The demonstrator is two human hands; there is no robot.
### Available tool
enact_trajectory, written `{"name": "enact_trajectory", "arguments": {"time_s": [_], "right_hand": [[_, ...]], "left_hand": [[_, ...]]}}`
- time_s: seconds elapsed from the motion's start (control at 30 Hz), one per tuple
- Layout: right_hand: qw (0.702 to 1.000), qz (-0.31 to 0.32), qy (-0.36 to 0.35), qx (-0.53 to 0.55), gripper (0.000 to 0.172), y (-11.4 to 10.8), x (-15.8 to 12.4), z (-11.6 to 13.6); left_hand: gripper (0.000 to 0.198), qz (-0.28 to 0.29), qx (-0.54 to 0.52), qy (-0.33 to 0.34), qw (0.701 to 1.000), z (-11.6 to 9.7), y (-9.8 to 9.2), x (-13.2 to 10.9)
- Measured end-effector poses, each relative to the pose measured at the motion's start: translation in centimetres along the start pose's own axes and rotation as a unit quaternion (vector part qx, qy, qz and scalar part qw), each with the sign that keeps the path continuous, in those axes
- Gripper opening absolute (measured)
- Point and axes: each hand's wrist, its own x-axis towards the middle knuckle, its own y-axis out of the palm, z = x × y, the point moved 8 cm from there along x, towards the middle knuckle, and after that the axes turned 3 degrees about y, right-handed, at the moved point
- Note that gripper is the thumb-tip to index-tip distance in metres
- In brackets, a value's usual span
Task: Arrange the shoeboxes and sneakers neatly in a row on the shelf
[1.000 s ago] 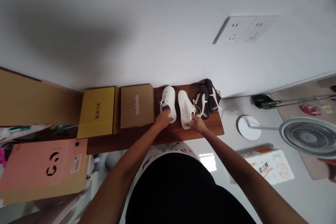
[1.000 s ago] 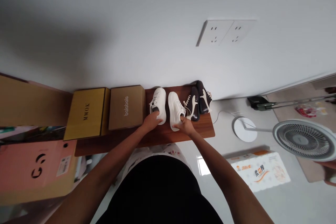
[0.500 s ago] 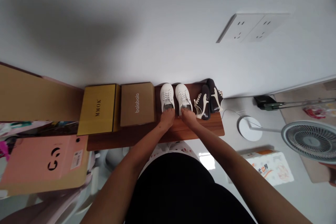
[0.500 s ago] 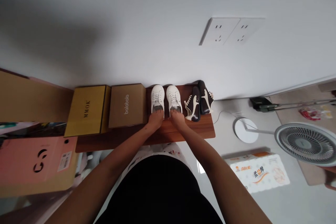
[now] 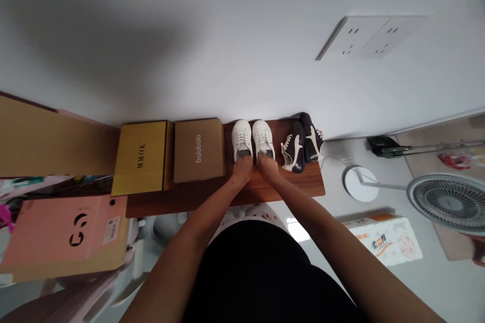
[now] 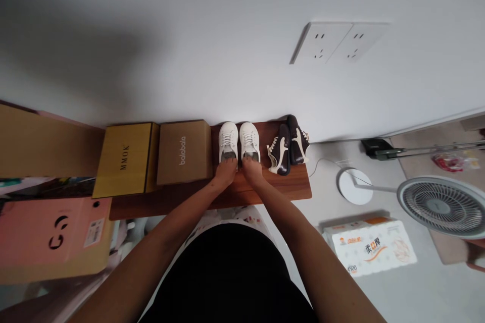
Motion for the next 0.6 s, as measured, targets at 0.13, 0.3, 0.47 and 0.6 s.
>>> {"name": "enact_trajectory", "arguments": {"time_s": [0.13,0.3,0.47,0.6], "right_hand": [[1.0,0.007,-0.001,-0.008,0.023,0.5,0.1,0.2],[1.0,0.019,0.019,-0.009,0.029,0.5,0.2,0.7],[0.999,-0.022,0.0,0.03,0.025,-1.0,-0.8,0.9],[0.972,-0.14,-0.054,0.179,0.026,-3.3,-3.1,-2.7]], "left_hand": [[0.03,0.006,-0.001,0.0,1.0,0.2,0.2,0.1],[0.028,0.004,0.0,-0.011,1.0,0.5,0.6,-0.1],[0.025,-0.032,-0.006,-0.037,0.999,0.8,-0.4,-1.0],[0.026,-0.105,-0.065,-0.04,0.992,-0.7,-1.9,-1.7]]}}
